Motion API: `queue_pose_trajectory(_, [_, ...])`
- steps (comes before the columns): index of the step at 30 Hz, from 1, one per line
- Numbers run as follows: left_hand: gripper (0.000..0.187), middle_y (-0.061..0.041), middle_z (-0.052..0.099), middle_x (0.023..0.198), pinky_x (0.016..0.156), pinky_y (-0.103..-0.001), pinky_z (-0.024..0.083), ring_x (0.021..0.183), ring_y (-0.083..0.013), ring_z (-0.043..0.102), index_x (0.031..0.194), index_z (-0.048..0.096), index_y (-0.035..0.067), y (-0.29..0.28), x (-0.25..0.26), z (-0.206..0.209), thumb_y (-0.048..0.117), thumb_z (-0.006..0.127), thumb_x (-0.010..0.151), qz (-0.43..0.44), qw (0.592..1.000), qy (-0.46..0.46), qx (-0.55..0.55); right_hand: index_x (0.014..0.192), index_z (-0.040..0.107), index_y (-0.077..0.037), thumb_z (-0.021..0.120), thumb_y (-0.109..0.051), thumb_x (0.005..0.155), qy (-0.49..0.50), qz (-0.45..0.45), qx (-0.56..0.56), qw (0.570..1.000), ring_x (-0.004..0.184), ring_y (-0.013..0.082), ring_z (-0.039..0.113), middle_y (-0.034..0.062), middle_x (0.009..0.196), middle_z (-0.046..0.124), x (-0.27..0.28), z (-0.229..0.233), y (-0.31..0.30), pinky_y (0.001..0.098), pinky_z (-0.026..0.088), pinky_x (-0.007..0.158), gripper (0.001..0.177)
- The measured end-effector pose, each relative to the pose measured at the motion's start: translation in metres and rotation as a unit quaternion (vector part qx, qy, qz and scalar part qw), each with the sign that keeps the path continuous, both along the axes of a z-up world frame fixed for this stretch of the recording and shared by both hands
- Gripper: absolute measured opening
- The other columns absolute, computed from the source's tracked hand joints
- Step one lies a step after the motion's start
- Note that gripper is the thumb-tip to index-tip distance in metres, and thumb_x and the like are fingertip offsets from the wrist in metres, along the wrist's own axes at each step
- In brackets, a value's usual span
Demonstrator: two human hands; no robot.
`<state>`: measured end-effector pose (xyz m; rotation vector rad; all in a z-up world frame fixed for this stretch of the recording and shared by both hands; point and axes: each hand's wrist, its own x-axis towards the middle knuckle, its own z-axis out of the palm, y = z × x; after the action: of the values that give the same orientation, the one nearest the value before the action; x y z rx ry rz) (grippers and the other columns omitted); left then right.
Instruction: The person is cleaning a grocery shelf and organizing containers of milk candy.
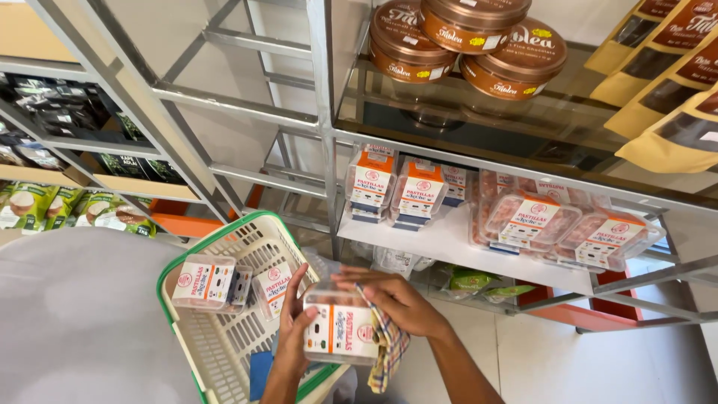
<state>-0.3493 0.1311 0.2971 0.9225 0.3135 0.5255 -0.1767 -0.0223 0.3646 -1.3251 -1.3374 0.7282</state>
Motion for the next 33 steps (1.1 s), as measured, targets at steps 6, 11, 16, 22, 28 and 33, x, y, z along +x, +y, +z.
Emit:
queue_pose_trajectory(6, [0.064,-0.014,0.067,0.128,0.094,-0.039,0.058,0.109,-0.0242,0.071,0.142,0.051,0.002,-0.025,0.026,-0.016,0.044,0.056,0.094,0.087,0.950,0.004,-0.301,0.148,0.054,0.001,0.038,-0.022,0.112,-0.003,-0.213,0.091,0.973,0.153,0.0340,0.040,0.0150,0.158,0.052,-0.038,0.014,0.025,0.0458,0.026,0.128,0.046])
queue_pose_trajectory(11, [0.062,-0.015,0.074,0.114,0.088,-0.040,0.057,0.097,-0.0277,0.072,0.130,0.061,0.003,-0.013,0.034,-0.052,0.055,0.054,0.097,0.087,0.926,-0.023,-0.367,0.147,0.052,0.003,0.035,-0.019,0.111,-0.047,-0.275,0.099,0.955,0.152,0.0351,0.040,0.0173,0.157,0.052,-0.059,0.002,0.031,0.0457,0.027,0.126,0.046])
queue_pose_trajectory(16, [0.063,-0.015,0.072,0.113,0.086,-0.044,0.056,0.096,-0.0284,0.070,0.132,0.057,0.003,-0.024,0.027,-0.077,0.054,0.055,0.094,0.075,0.934,0.086,-0.338,0.136,0.063,0.004,0.033,-0.019,0.112,0.005,-0.365,0.151,0.919,0.139,0.0322,0.056,0.0181,0.145,0.064,-0.044,-0.019,0.035,0.0433,0.039,0.120,0.045])
queue_pose_trajectory(22, [0.068,-0.013,0.065,0.131,0.101,-0.040,0.054,0.117,-0.0234,0.066,0.146,0.040,0.007,-0.006,0.010,-0.069,0.018,0.068,0.085,-0.087,0.981,0.064,-0.163,0.124,0.071,0.003,0.038,-0.020,0.110,0.095,-0.310,0.062,0.944,0.111,0.0273,0.071,0.0171,0.123,0.075,-0.018,0.004,0.031,0.0352,0.052,0.101,0.042])
queue_pose_trajectory(28, [0.056,-0.014,0.068,0.124,0.097,-0.041,0.054,0.112,-0.0230,0.067,0.143,0.048,0.000,-0.013,0.018,-0.073,0.030,0.063,0.098,-0.084,0.977,0.055,-0.189,0.126,0.069,0.002,0.042,-0.017,0.110,-0.002,-0.307,0.059,0.950,0.123,0.0279,0.068,0.0157,0.130,0.072,-0.031,0.012,0.034,0.0360,0.049,0.107,0.037])
queue_pose_trajectory(33, [0.055,-0.012,0.070,0.121,0.083,-0.045,0.054,0.102,-0.0248,0.068,0.140,0.053,0.002,-0.034,0.028,-0.048,0.042,0.056,0.101,0.014,0.958,0.030,-0.283,0.144,0.056,0.004,0.044,-0.013,0.108,-0.087,-0.335,0.076,0.935,0.144,0.0338,0.051,0.0194,0.150,0.058,-0.046,0.004,0.034,0.0411,0.037,0.120,0.042])
